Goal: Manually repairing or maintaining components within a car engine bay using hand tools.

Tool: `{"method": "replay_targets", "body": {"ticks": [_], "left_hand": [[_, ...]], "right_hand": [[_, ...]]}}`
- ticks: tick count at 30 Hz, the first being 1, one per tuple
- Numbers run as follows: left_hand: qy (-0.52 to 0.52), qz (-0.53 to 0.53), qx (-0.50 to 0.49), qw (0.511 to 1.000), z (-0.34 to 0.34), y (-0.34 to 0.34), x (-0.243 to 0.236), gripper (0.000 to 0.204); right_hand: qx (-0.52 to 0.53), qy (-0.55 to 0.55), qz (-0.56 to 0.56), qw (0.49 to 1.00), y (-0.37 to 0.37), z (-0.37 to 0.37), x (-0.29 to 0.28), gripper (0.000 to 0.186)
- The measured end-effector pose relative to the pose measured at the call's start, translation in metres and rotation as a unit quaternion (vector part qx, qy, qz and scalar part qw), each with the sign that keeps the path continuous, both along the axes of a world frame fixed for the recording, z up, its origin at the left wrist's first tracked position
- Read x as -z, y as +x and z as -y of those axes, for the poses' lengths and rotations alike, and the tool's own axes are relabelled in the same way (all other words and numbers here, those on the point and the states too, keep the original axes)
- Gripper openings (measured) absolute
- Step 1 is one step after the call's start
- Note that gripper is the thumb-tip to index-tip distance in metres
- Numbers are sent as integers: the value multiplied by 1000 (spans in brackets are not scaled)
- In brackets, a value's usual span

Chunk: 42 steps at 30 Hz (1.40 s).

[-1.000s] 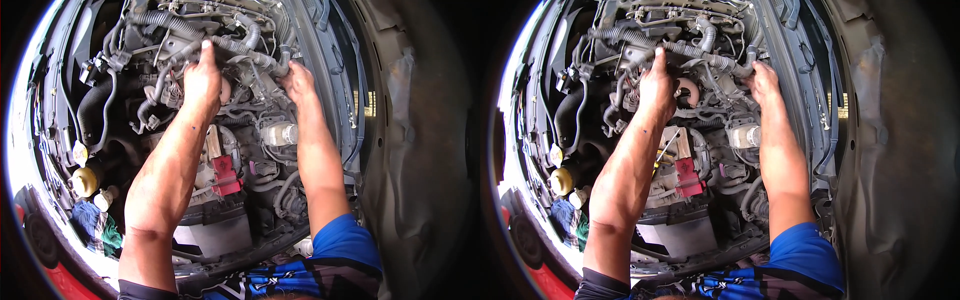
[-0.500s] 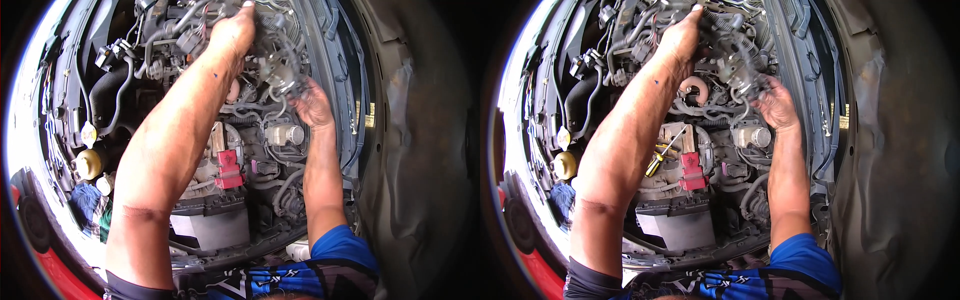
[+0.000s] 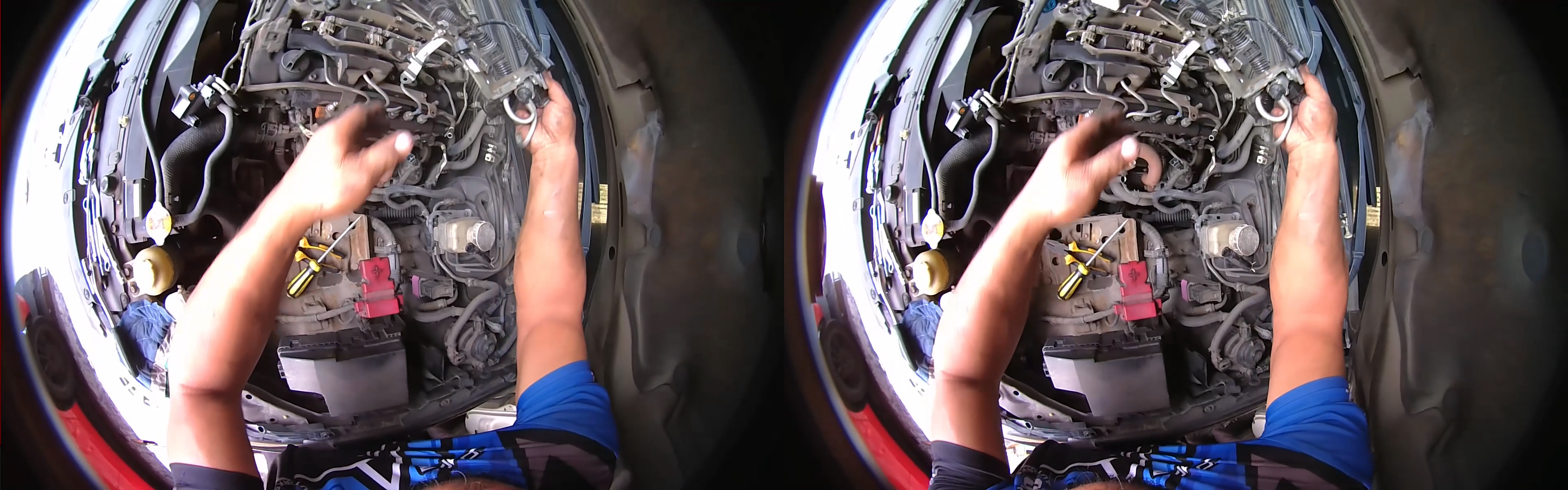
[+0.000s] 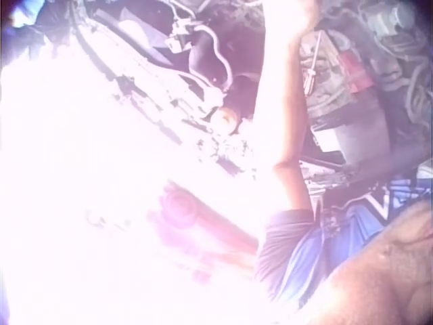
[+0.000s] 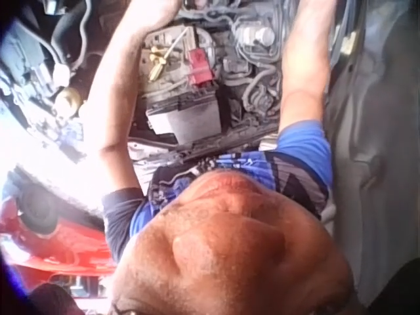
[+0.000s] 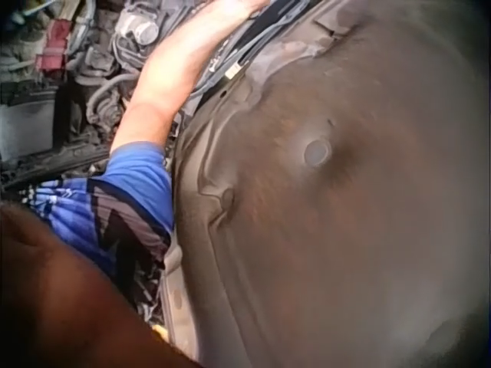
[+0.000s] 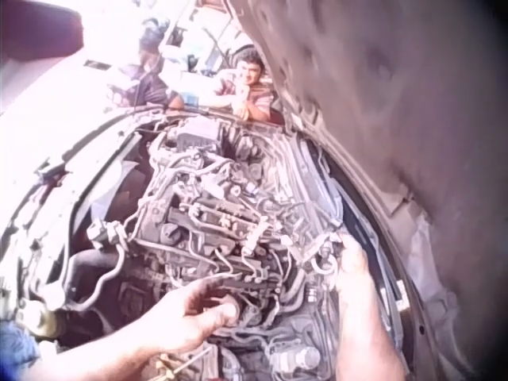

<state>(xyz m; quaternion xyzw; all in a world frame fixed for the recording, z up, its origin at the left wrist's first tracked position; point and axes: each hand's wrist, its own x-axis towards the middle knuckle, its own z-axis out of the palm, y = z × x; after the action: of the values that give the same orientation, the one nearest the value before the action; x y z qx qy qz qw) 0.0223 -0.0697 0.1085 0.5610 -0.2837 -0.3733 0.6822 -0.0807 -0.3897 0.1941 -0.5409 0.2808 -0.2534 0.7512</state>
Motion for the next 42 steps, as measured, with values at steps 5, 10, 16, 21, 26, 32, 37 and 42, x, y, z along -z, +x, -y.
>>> {"method": "replay_targets", "body": {"ticks": [5, 10, 16, 21, 26, 32, 37, 42], "left_hand": [[85, 101, 28, 991, -85, -24, 14, 65], [113, 144, -59, 981, -172, -47, 19, 61], [176, 197, -160, 951, -256, -78, 25, 52], [212, 265, -239, 910, -300, -96, 38, 42], [237, 351, -282, 861, -318, -106, 43, 37], [373, 373, -313, 789, -351, -127, 83, 42], [383, 407, -308, 770, -354, -126, 96, 52], [357, 397, -318, 784, -352, -124, 100, 53]], "right_hand": [[136, 26, -52, 989, 36, 22, -18, 16], [203, 78, 90, 972, 72, 32, -20, 24], [248, 85, 96, 960, 81, 46, -14, 29], [275, 61, 79, 956, 75, 36, -9, 31], [221, 17, 7, 975, 54, 20, -13, 34], [84, -34, -54, 994, -3, -46, -12, 24], [24, -86, -82, 993, -70, -155, 14, 18], [24, -101, -181, 978, -134, -246, 63, 11]]}}
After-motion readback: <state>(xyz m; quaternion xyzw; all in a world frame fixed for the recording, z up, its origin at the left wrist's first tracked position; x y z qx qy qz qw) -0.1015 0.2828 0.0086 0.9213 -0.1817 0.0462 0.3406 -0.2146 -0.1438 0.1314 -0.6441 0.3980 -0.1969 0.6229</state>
